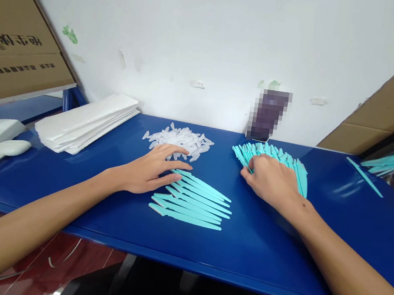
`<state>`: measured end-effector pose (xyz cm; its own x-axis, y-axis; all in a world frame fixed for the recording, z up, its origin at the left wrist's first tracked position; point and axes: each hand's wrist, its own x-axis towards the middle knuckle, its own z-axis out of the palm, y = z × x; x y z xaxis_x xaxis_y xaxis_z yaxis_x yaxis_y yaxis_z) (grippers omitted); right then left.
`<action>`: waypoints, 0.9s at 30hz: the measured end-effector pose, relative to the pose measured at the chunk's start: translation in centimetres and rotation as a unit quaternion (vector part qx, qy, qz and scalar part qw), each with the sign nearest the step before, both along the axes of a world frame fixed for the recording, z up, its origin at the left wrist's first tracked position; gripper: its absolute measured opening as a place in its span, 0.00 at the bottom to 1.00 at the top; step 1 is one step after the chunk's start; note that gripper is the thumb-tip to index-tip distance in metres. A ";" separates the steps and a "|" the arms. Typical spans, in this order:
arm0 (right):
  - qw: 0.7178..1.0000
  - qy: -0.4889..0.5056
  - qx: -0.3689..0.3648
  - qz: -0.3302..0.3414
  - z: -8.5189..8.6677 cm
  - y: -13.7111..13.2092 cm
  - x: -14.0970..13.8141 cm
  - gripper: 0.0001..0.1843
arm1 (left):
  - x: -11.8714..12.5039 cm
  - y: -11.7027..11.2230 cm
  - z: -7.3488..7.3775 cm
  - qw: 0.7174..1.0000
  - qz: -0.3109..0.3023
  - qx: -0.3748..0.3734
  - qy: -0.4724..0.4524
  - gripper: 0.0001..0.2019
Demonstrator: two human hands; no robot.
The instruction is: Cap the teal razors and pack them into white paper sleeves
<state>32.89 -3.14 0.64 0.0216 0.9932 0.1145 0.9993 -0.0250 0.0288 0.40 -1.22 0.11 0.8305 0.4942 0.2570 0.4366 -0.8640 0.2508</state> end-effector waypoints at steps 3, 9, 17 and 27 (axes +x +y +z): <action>1.000 -0.023 0.008 -0.009 -0.3 0.2 0.1 0.20 | 0.1 0.0 0.1 1.000 0.005 0.005 0.008 0.21; 0.999 -0.051 0.004 -0.014 -0.6 0.3 0.2 0.19 | 0.1 -0.1 0.2 1.000 0.009 0.007 0.010 0.21; 0.997 -0.069 0.011 -0.031 0.8 0.0 -0.4 0.18 | 0.1 0.1 0.0 0.999 0.030 0.027 -0.004 0.21; 0.993 -0.100 -0.032 -0.045 0.3 0.0 0.1 0.19 | -0.2 0.8 -0.3 0.991 0.103 0.050 -0.069 0.20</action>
<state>32.95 -3.09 0.97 0.0938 0.9937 0.0617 0.9670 -0.1057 0.2318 0.16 -0.46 -0.24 0.6684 0.6152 0.4181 0.5733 -0.7842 0.2373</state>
